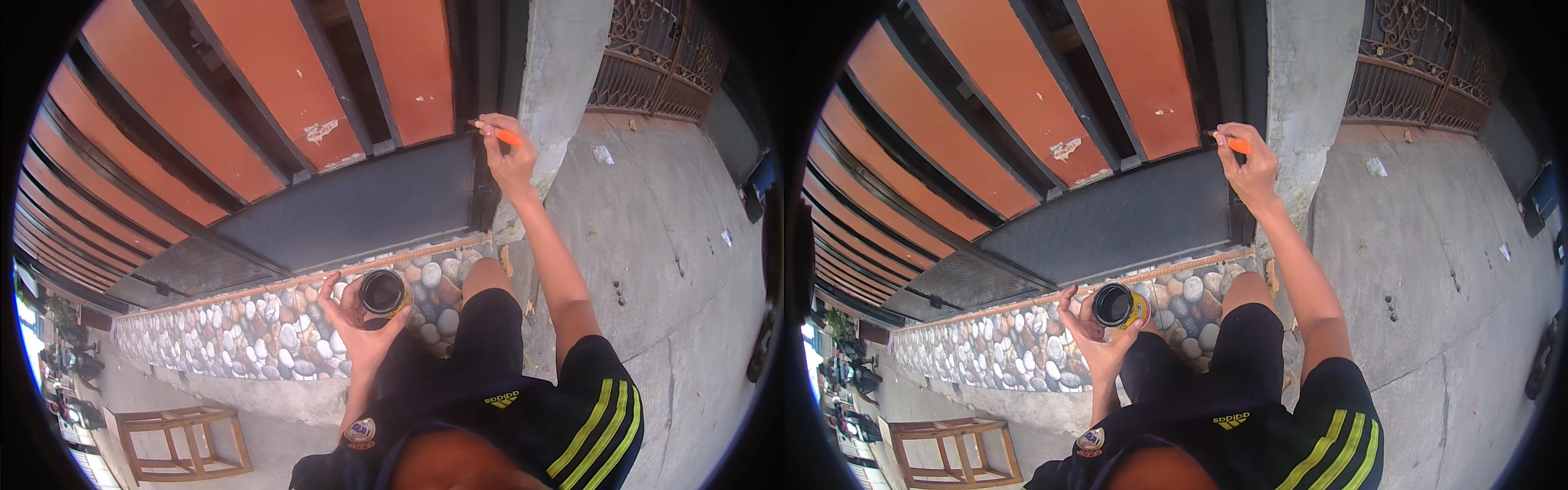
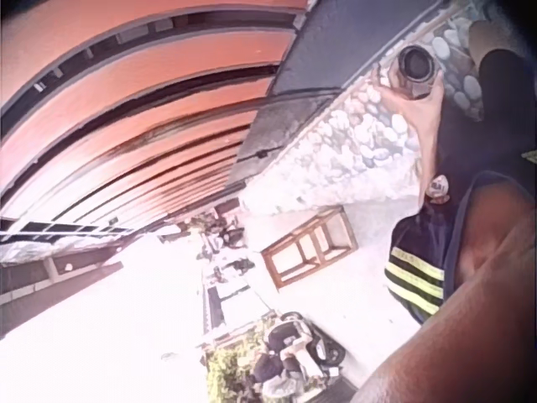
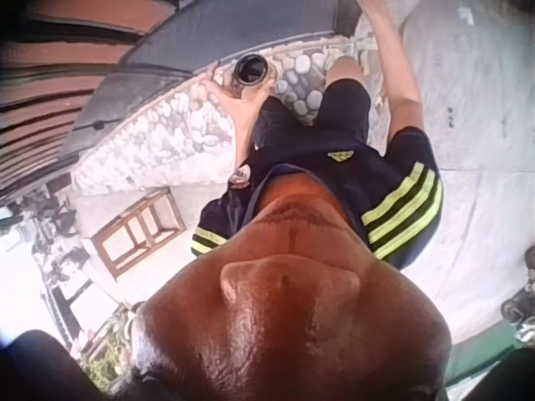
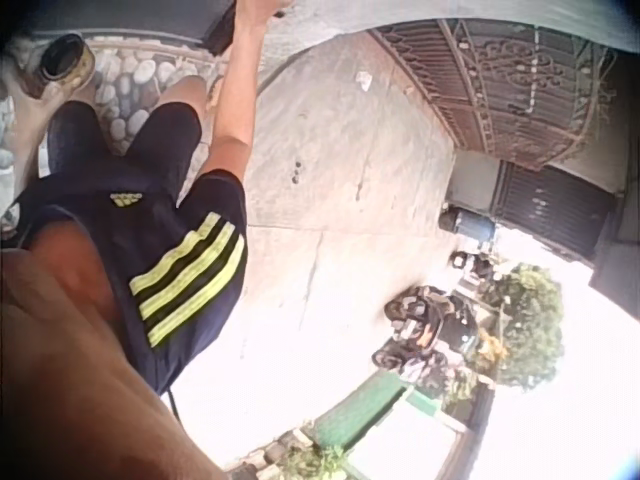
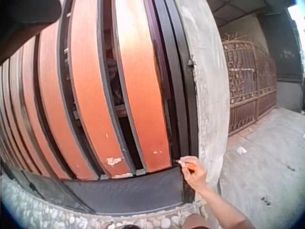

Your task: The person paints the metal frame of a gate using a brush and a small can of black paint. They dip the brush into the can and apply paint to the horizontal and vertical bars of the gate frame.

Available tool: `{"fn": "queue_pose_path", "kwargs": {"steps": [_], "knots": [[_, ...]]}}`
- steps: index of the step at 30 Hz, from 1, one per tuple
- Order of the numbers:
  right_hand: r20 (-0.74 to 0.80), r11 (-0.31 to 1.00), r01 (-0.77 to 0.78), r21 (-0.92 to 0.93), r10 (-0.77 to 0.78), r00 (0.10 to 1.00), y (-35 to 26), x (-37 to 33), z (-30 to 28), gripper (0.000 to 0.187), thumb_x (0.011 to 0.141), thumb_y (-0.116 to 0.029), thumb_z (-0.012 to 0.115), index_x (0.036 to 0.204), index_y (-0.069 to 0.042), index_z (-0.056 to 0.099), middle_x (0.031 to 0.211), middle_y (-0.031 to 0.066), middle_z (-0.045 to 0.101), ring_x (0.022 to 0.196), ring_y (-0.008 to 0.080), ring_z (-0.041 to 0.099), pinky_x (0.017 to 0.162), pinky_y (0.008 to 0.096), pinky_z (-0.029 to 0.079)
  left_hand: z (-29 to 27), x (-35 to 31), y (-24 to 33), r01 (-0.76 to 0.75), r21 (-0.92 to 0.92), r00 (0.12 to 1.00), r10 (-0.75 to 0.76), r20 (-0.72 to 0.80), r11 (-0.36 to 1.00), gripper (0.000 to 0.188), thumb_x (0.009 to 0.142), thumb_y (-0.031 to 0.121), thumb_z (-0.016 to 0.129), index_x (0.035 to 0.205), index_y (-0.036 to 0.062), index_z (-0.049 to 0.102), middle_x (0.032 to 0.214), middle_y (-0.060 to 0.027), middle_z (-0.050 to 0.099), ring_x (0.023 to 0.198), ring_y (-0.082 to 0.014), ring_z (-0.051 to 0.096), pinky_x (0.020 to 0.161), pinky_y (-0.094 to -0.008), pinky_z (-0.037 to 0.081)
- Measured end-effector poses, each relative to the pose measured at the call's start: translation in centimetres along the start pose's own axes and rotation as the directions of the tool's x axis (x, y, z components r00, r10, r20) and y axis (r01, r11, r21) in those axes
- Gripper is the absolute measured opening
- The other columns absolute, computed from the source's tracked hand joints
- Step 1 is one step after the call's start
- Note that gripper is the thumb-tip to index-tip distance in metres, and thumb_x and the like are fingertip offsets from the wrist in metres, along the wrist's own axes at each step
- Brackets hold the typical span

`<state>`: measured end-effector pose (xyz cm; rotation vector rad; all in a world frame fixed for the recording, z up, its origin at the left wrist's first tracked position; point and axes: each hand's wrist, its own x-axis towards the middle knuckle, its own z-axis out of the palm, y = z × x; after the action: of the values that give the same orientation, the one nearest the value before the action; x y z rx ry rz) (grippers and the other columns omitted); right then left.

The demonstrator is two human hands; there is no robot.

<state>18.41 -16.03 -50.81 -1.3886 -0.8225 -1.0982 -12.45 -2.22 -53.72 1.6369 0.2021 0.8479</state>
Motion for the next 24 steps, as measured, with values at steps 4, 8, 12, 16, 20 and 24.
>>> {"fn": "queue_pose_path", "kwargs": {"steps": [4, 8, 12, 16, 20, 24], "knots": [[0.050, 0.940, -0.096, 0.328, 0.084, 0.995, -4.0, 0.2, 1.0, 0.014, 0.086, -0.010, 0.074, 0.093, 0.000, 0.068, 0.092, 0.0128, 0.072, 0.079, 0.0182, 0.071, 0.066, 0.0263, 0.056, -0.5, -0.3, 0.3, 0.017, -0.043, 1.000, -0.018, -0.019, 0.999, 0.101, 0.066, 0.001, 0.084, 0.141, 0.0074, 0.016, 0.117, -0.0186, 0.056, 0.110, -0.0247, 0.061, 0.096, -0.0360, 0.050], [0.324, 0.978, 0.066, 0.200, -0.130, 0.937, -5.5, -3.0, 3.1, 0.019, 0.081, -0.009, 0.077, 0.095, -0.002, 0.067, 0.092, 0.0110, 0.070, 0.078, 0.0223, 0.071, 0.064, 0.0274, 0.058, -1.0, -0.6, 0.3, 0.066, -0.054, 0.997, -0.068, -0.034, 0.996, 0.101, 0.065, 0.000, 0.084, 0.140, 0.0078, 0.017, 0.117, -0.0187, 0.056, 0.108, -0.0238, 0.062, 0.096, -0.0347, 0.050], [0.353, 0.981, 0.129, 0.148, -0.174, 0.919, -5.0, -3.3, 4.5, 0.018, 0.081, -0.009, 0.077, 0.093, -0.004, 0.066, 0.092, 0.0079, 0.070, 0.081, 0.0224, 0.070, 0.062, 0.0293, 0.058, -1.8, -1.1, -0.6, 0.039, -0.042, 0.998, -0.041, -0.045, 0.998, 0.101, 0.065, 0.001, 0.084, 0.140, 0.0074, 0.017, 0.117, -0.0179, 0.056, 0.105, -0.0229, 0.064, 0.091, -0.0326, 0.053], [0.370, 0.974, 0.196, 0.116, -0.225, 0.901, -5.2, -2.9, 5.6, 0.017, 0.081, -0.009, 0.077, 0.093, -0.004, 0.066, 0.091, 0.0069, 0.070, 0.081, 0.0212, 0.070, 0.063, 0.0290, 0.058, -2.3, -1.4, -0.8, 0.048, -0.089, 0.997, -0.053, -0.056, 0.995, 0.101, 0.064, 0.002, 0.085, 0.140, 0.0071, 0.017, 0.117, -0.0168, 0.056, 0.107, -0.0229, 0.062, 0.094, -0.0339, 0.051], [0.394, 0.964, 0.235, 0.125, -0.265, 0.880, -5.3, -3.1, 6.3, 0.016, 0.081, -0.009, 0.077, 0.092, -0.005, 0.066, 0.091, 0.0066, 0.070, 0.081, 0.0210, 0.070, 0.064, 0.0284, 0.057, -2.8, -1.4, -1.4, 0.032, -0.082, 0.998, -0.036, -0.052, 0.996, 0.101, 0.064, 0.003, 0.085, 0.140, 0.0073, 0.018, 0.117, -0.0167, 0.056, 0.109, -0.0235, 0.061, 0.095, -0.0350, 0.049], [0.391, 0.970, 0.227, 0.086, -0.242, 0.888, -5.0, -3.0, 6.5, 0.016, 0.081, -0.008, 0.077, 0.092, -0.005, 0.066, 0.091, 0.0068, 0.070, 0.079, 0.0209, 0.070, 0.063, 0.0283, 0.056, -3.2, -1.4, -1.8, 0.054, -0.112, 0.997, -0.060, -0.046, 0.992, 0.102, 0.064, 0.003, 0.086, 0.140, 0.0073, 0.018, 0.117, -0.0165, 0.056, 0.109, -0.0235, 0.061, 0.095, -0.0349, 0.049]]}}
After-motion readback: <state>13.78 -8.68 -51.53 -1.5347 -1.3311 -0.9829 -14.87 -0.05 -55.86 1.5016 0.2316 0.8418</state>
